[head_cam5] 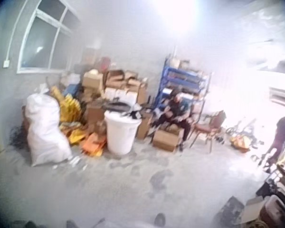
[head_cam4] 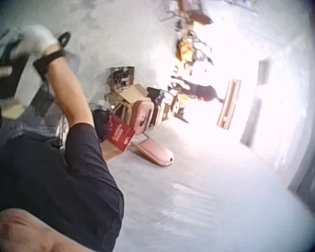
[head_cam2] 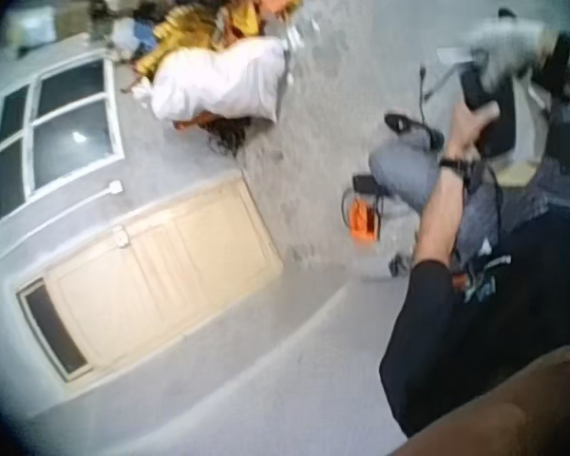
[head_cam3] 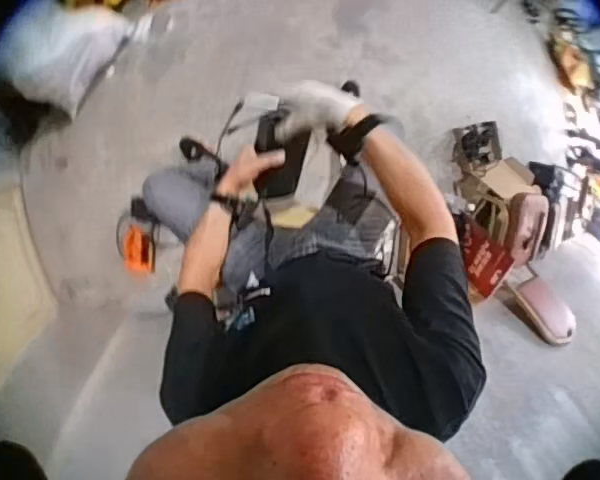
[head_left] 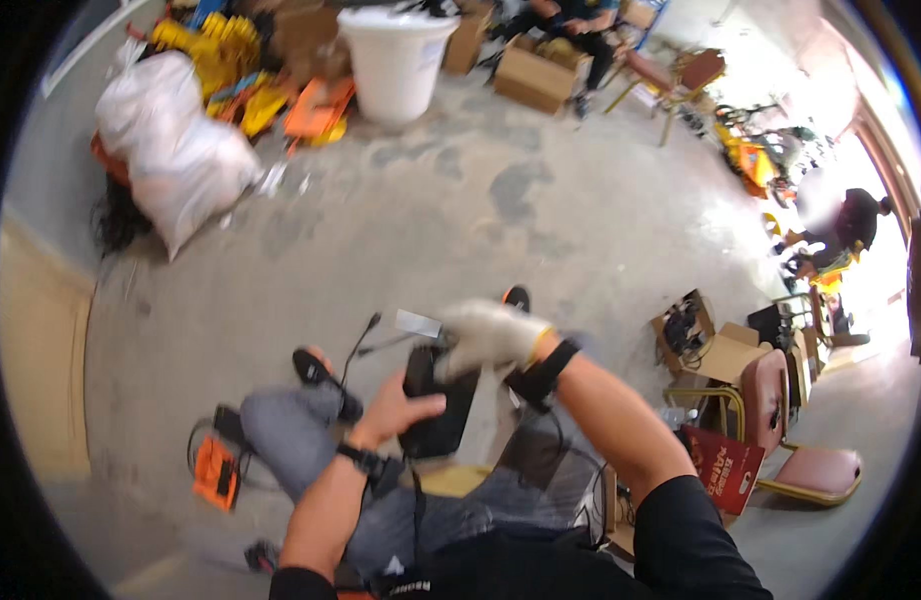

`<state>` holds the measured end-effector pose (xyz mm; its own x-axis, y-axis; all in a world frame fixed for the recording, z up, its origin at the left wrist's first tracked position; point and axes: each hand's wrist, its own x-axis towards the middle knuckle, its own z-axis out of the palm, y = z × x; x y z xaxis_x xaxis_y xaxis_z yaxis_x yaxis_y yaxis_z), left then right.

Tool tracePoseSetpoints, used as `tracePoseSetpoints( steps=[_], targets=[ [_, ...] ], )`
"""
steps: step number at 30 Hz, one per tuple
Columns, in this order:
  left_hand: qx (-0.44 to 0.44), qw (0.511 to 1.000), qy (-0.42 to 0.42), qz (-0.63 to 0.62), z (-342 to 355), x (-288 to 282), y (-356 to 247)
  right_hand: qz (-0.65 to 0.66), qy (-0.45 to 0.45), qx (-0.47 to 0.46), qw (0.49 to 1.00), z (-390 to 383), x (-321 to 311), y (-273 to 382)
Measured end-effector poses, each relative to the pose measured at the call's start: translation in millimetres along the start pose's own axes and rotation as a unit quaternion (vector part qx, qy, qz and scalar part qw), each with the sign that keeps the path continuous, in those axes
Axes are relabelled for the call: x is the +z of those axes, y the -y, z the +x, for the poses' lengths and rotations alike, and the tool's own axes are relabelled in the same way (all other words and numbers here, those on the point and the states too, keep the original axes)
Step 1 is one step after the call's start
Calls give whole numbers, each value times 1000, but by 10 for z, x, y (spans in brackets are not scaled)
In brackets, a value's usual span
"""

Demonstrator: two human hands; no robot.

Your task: Dismantling and inspecting a power supply unit and an orange plastic casing using a screwdriver.

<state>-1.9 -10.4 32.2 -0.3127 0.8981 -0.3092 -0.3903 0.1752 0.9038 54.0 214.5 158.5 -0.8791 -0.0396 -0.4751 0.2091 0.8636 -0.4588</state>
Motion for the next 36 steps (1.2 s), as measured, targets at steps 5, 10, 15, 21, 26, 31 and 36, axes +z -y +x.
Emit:
tracePoseSetpoints(
  steps=[5, 10, 15, 21, 26, 31, 36],
  targets=[
    [118, 958, -224, -135, -125, -426, -179, 359, -273, 101, 887, -179, -208, -108],
    [164, 906, -329, -209, -245, -731, -256, 450, -275, 150, 836, -243, 34, -505],
    [173, 877, -390, -223, -306, -808, -205, 489, -243, 200, 814, 166, 610, -976],
    [92, 880, -399, -239, -304, -666, -208, 398, -226, 275, 846, 932, 1297, -1537],
    [10, 872, -424, -244, -215, -565, -225, 251, -194, 370, 873, 1720, 2139, -2059],
    [-98, 863, -459, -185, -198, -518, -175, 216, -183, 386, 878, 2192, 2883, -2382],
    [-206, 849, -463, -154, -180, -530, -141, 148, -187, 399, 885, 2464, 3221, -2456]
  ],
)
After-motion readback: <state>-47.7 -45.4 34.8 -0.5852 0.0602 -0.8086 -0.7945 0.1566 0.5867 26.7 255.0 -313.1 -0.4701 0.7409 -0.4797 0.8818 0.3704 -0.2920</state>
